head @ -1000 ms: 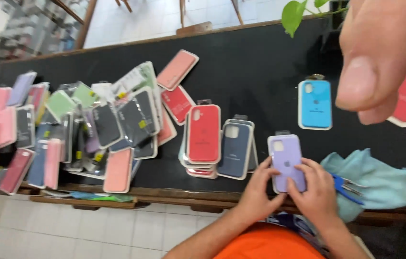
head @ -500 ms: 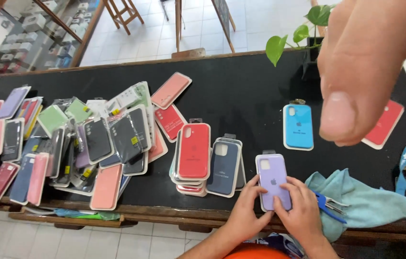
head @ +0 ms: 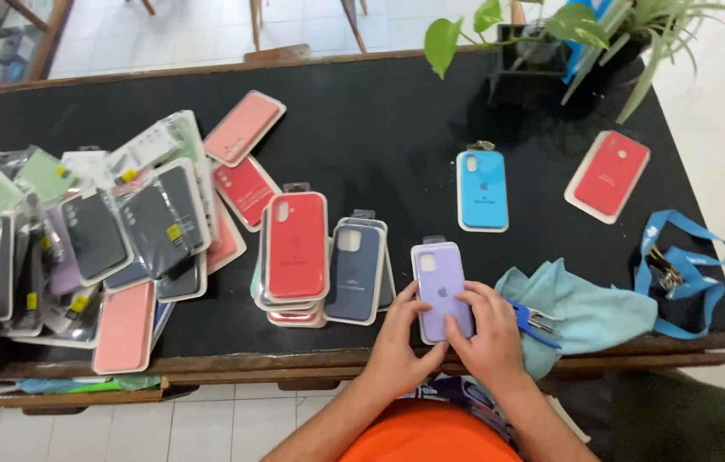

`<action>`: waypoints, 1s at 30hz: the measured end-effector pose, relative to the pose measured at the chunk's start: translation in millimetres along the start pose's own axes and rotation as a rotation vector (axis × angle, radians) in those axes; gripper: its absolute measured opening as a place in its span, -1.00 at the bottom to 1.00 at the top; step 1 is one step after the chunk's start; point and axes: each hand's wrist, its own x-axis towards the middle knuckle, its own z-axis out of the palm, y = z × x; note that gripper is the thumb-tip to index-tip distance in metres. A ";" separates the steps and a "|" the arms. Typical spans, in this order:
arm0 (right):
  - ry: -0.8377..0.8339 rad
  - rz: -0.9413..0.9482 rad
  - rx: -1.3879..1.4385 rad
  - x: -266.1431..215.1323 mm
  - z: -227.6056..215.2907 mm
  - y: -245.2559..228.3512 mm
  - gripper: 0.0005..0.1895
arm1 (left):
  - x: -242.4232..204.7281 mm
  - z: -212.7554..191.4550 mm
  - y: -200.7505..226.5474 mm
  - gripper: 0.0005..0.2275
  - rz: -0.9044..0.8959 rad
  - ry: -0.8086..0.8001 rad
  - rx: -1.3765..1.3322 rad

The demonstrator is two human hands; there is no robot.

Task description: Organizing and hanging various phone cases on a pegboard display in an electronics store.

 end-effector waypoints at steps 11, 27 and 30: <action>0.014 0.005 0.064 -4.4 -0.8 1.6 -0.61 | -1.5 2.6 3.0 -0.63 -0.151 0.002 0.007; 0.153 -0.077 0.133 0.2 1.1 -3.9 -0.65 | -0.7 0.4 3.6 -0.54 0.036 0.034 0.053; 0.121 -0.036 0.141 -3.0 -0.6 -1.3 -0.68 | -2.2 3.0 3.3 -0.53 0.003 -0.014 0.043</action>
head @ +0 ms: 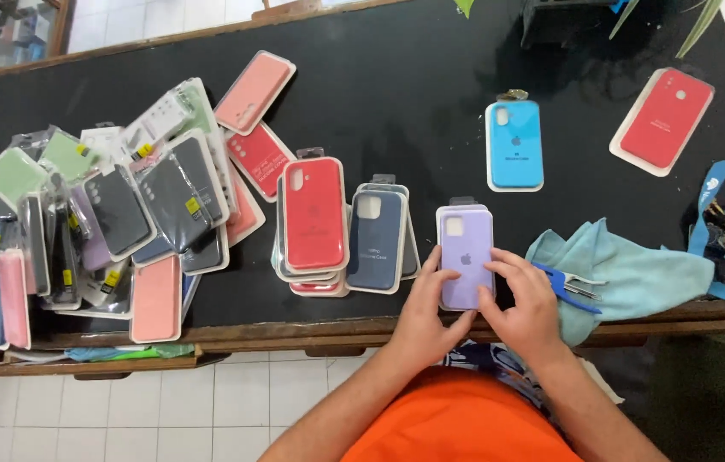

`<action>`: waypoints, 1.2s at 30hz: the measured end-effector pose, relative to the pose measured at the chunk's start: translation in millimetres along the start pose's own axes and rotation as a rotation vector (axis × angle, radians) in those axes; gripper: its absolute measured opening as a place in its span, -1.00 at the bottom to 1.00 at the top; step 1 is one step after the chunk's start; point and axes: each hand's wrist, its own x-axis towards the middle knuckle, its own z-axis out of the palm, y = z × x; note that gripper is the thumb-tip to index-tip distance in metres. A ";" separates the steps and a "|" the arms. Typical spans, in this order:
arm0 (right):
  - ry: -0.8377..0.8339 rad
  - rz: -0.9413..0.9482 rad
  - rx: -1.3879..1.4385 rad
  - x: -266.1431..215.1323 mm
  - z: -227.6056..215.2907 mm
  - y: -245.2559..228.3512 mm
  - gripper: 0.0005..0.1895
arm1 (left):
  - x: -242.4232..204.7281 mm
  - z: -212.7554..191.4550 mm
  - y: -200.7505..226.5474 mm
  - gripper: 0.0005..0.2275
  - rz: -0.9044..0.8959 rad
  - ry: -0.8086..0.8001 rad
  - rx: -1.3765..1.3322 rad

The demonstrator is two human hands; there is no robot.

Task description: Organizing and hanging various phone cases on a pegboard display in an electronics store.

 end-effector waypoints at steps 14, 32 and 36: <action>0.005 -0.051 -0.101 -4.4 6.2 9.2 -0.63 | -4.4 4.8 -7.4 -0.50 0.062 0.082 0.011; -0.065 0.010 -0.205 4.4 6.8 1.1 -0.43 | 1.4 -0.2 -5.0 -0.47 -0.059 -0.050 0.030; -0.078 -0.010 -0.170 -0.2 5.5 6.4 -0.40 | -2.2 0.5 -10.9 -0.46 -0.030 -0.043 0.033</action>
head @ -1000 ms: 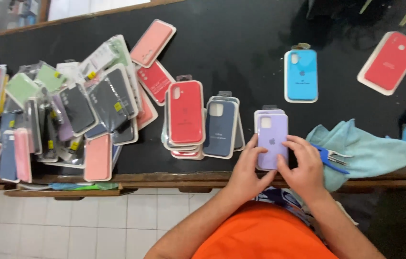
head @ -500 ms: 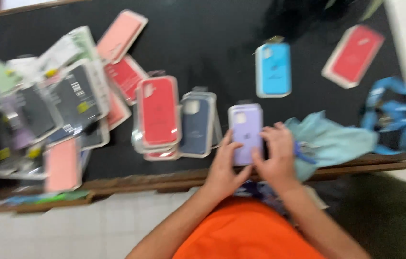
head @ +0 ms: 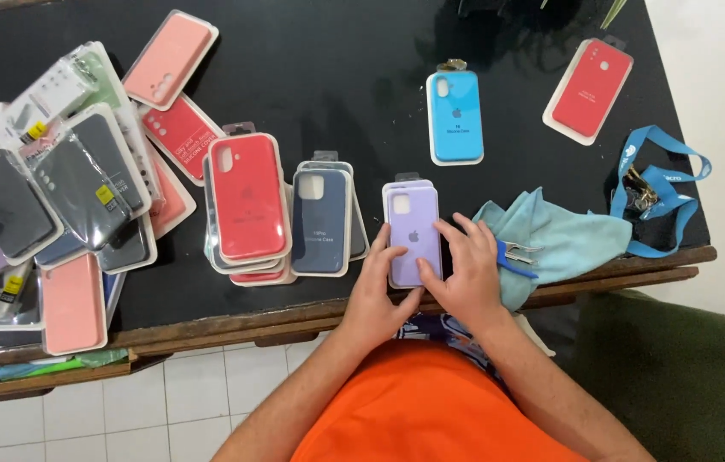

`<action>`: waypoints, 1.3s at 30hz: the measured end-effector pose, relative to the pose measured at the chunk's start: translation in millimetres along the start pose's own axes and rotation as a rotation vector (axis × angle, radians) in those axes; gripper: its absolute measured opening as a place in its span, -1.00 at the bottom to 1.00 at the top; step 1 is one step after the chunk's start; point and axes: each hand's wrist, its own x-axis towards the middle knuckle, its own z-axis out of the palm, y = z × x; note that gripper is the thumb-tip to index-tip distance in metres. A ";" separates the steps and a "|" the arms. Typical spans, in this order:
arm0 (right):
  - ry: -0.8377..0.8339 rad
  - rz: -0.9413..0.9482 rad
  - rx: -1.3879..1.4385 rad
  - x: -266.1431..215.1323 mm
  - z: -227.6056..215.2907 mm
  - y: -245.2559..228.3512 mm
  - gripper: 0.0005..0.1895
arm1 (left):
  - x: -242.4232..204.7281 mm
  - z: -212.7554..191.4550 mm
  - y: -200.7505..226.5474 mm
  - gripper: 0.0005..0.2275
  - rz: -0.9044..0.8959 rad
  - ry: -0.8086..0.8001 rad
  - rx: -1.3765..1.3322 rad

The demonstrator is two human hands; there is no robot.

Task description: Organizing and hanging various phone cases on a pegboard display in an electronics store.

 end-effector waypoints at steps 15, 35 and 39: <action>-0.019 -0.060 0.128 -2.3 -6.6 -0.3 -0.10 | -7.4 2.6 -7.0 -0.48 0.062 0.077 -0.049; 0.007 -0.066 0.087 -6.6 1.7 7.5 -0.23 | -11.1 0.8 -7.9 -0.31 0.126 0.039 -0.077; 0.033 -0.059 0.085 -7.8 0.3 7.7 -0.26 | -11.6 -2.8 -3.6 -0.30 0.127 0.020 -0.060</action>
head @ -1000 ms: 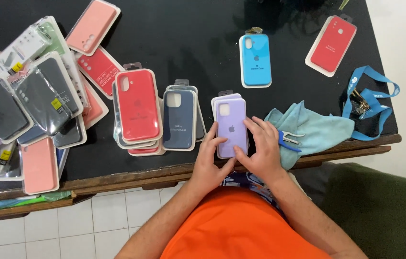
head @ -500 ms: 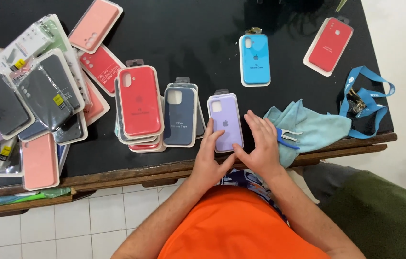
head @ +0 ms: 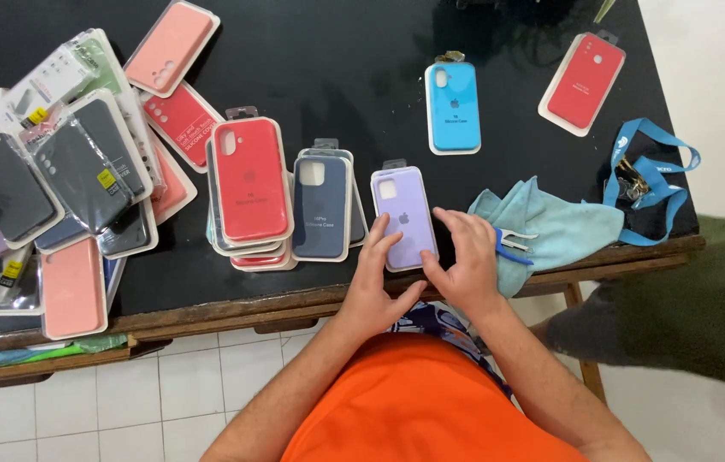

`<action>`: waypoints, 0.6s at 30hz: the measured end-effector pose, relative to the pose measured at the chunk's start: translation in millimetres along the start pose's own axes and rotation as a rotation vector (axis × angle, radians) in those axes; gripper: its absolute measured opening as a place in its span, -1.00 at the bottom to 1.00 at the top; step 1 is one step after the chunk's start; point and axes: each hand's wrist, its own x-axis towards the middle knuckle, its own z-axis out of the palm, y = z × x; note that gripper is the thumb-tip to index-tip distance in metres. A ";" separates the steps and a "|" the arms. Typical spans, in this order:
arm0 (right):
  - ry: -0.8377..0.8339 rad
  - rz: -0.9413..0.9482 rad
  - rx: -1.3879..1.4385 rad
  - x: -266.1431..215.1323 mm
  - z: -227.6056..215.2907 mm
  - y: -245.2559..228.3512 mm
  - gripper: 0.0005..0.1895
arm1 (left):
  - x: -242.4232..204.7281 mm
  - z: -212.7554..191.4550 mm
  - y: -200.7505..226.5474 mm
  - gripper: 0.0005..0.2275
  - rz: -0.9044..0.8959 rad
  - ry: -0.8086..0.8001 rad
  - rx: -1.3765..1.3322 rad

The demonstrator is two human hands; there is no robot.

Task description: Organizing and hanging various phone cases on a pegboard display in an electronics store.

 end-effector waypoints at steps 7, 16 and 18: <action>0.012 0.014 -0.110 0.7 9.0 6.4 -0.35 | 3.5 -0.5 2.2 -0.35 -0.038 -0.016 0.012; -0.054 0.001 -0.069 8.7 0.4 -6.5 -0.40 | 5.5 4.6 4.5 -0.44 -0.063 0.096 -0.006; -0.079 -0.005 -0.085 7.7 0.1 0.2 -0.39 | 6.0 13.4 -1.9 -0.45 -0.067 0.124 0.011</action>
